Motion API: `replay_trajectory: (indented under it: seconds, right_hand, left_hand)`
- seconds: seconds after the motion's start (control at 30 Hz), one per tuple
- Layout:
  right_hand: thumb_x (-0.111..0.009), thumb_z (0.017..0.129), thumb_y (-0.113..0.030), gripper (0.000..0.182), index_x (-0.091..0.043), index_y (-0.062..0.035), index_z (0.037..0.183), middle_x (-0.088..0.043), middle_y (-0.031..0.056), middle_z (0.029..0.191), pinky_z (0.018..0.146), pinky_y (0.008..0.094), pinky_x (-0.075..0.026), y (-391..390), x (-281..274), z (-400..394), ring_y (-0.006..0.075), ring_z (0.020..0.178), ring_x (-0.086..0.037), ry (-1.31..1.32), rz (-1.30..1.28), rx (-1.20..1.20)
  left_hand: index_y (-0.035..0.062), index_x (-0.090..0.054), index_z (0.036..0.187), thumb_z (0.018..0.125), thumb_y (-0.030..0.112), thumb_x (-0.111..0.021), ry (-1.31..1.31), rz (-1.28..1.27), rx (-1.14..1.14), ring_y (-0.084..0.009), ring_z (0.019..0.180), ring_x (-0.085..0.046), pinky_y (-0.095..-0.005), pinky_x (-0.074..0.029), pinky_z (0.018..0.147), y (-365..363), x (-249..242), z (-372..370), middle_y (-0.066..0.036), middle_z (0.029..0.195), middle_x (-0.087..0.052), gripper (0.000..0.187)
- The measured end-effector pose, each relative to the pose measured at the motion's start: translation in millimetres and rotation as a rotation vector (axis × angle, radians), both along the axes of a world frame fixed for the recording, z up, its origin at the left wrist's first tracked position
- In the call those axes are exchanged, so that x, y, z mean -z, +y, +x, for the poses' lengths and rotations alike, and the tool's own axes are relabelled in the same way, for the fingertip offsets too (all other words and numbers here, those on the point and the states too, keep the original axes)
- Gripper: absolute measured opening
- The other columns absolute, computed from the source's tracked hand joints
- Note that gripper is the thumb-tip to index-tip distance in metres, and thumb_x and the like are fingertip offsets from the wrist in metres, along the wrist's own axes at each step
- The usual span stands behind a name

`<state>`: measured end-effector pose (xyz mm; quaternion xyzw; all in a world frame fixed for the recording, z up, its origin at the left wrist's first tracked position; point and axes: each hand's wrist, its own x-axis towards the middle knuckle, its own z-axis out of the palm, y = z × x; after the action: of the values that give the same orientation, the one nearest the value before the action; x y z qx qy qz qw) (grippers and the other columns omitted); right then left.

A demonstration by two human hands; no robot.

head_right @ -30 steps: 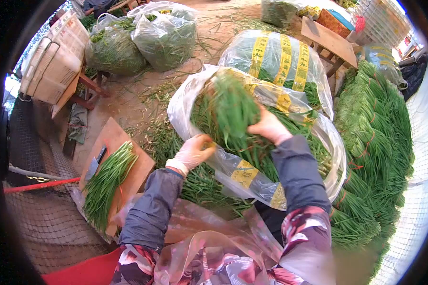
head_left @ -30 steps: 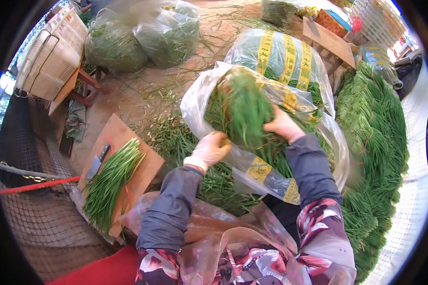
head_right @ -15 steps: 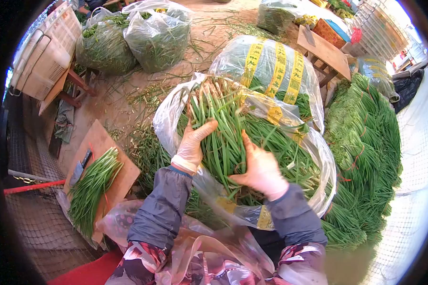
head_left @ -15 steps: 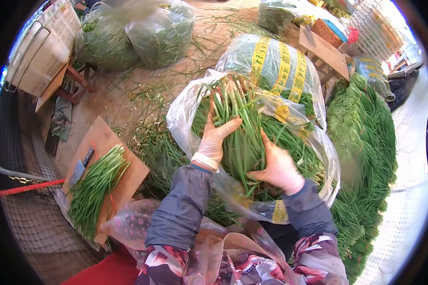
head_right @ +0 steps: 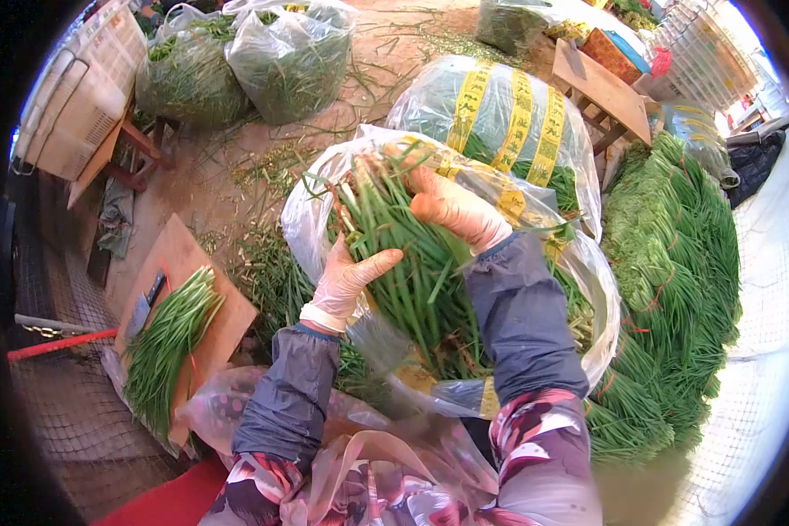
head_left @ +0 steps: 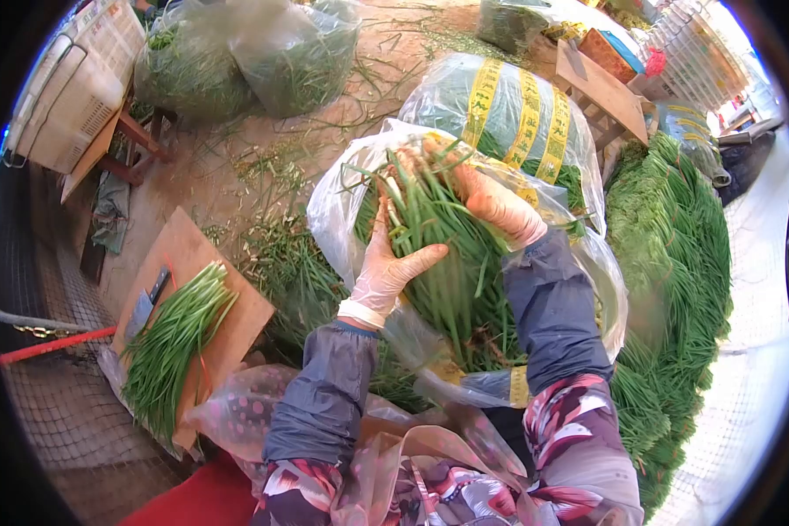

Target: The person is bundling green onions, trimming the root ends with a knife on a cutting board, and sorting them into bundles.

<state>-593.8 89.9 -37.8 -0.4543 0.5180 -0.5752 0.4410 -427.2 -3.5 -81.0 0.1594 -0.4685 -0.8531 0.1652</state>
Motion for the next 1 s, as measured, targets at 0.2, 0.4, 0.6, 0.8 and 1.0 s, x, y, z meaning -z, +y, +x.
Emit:
replay_trajectory:
  seconds: [0.2, 0.4, 0.6, 0.8, 1.0]
  right_hand:
    - [-0.093, 0.046, -0.038, 0.140, -0.006, 0.0020, 0.148, -0.027, 0.0213, 0.149, 0.113, 0.0378, -0.022, 69, -48, 33, 0.0290, 0.138, -0.029, 0.078, 0.137, 0.225]
    - [-0.097, 0.029, -0.028, 0.147, -0.013, -0.0063, 0.148, -0.038, 0.0136, 0.140, 0.105, 0.0430, -0.037, 159, -71, 98, 0.0280, 0.126, -0.043, -0.063, 0.244, 0.466]
    - [-0.084, 0.069, -0.019, 0.082, -0.038, -0.0043, 0.135, -0.054, 0.0098, 0.125, 0.094, 0.0362, -0.046, 175, -33, 97, 0.0226, 0.110, -0.056, -0.262, -0.086, 0.769]
    - [-0.085, 0.067, -0.017, 0.076, -0.046, -0.0048, 0.130, -0.059, 0.0093, 0.119, 0.093, 0.0359, -0.047, 154, -52, 76, 0.0219, 0.107, -0.058, 0.087, -0.066, 0.759]
    - [-0.077, 0.071, -0.018, 0.055, -0.055, -0.0056, 0.120, -0.061, 0.0068, 0.109, 0.088, 0.0348, -0.050, 214, -173, 28, 0.0196, 0.095, -0.060, 0.380, -0.399, 1.040]
  left_hand:
    - [0.0021, -0.029, 0.142, 0.077, 0.015, -0.075, 0.285, -0.020, 0.092, -0.0320, 0.134, -0.028, -0.0413, -0.024, 0.110, 56, -61, 2, -0.016, 0.142, -0.026, 0.081]
    - [0.0000, -0.018, 0.147, 0.076, 0.034, -0.077, 0.614, -0.113, 0.165, -0.0399, 0.139, -0.020, -0.0441, -0.017, 0.113, 94, -81, 2, -0.026, 0.148, -0.020, 0.098]
    - [0.0011, -0.021, 0.146, 0.078, 0.050, -0.069, 0.618, -0.112, 0.447, -0.0392, 0.138, -0.023, -0.0422, -0.018, 0.112, 116, -85, -4, -0.025, 0.148, -0.025, 0.097]
    - [0.0005, -0.031, 0.142, 0.076, 0.031, -0.073, 0.480, -0.889, 0.086, -0.0390, 0.134, -0.031, -0.0434, -0.025, 0.111, 114, -84, 14, -0.025, 0.144, -0.032, 0.084]
    - [-0.0004, -0.060, 0.119, 0.088, 0.015, -0.063, 0.261, -0.147, 0.262, -0.0134, 0.094, -0.063, -0.0287, -0.049, 0.086, 41, -123, 84, -0.011, 0.110, -0.066, 0.035]
